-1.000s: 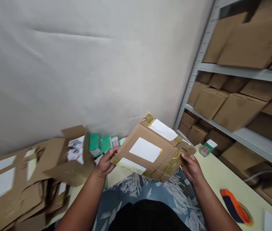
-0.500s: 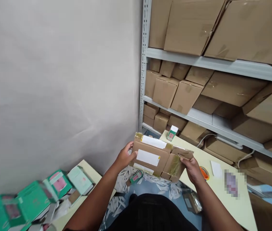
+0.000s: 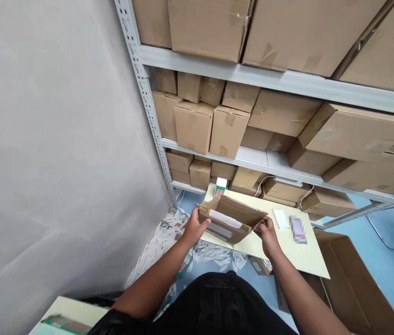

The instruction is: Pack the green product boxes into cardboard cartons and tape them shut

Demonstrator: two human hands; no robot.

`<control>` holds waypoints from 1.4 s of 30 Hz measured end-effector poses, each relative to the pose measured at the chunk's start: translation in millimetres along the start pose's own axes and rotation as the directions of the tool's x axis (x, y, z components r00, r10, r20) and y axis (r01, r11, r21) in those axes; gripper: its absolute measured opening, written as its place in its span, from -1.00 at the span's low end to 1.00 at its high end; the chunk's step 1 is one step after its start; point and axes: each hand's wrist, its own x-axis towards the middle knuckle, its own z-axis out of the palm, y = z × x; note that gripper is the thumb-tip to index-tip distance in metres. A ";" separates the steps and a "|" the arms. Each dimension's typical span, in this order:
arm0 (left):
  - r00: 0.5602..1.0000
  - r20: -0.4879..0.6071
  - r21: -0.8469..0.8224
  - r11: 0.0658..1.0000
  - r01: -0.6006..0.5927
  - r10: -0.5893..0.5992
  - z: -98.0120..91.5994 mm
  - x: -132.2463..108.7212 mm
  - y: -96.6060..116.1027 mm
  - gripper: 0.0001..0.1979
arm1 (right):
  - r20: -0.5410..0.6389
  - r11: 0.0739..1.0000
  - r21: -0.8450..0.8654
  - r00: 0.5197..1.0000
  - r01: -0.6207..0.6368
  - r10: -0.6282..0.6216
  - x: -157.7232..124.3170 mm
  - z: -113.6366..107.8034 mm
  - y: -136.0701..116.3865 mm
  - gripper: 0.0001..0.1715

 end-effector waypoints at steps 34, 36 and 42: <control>0.974 0.222 0.325 0.939 -0.109 0.036 63.4 74.2 -73.2 -0.53 | 0.332 0.911 -0.346 0.937 0.226 -0.107 14.5 -74.1 82.3 -0.23; 0.974 0.221 0.325 0.939 -0.113 0.041 59.9 78.9 -74.2 -0.58 | 0.292 0.898 -0.356 0.943 0.260 -0.157 14.6 -62.7 80.8 -0.32; 0.937 0.350 0.320 0.939 -0.128 0.008 41.6 86.5 -75.7 -0.80 | 0.129 0.787 -0.532 0.949 0.312 -0.288 33.3 -25.9 69.9 -0.45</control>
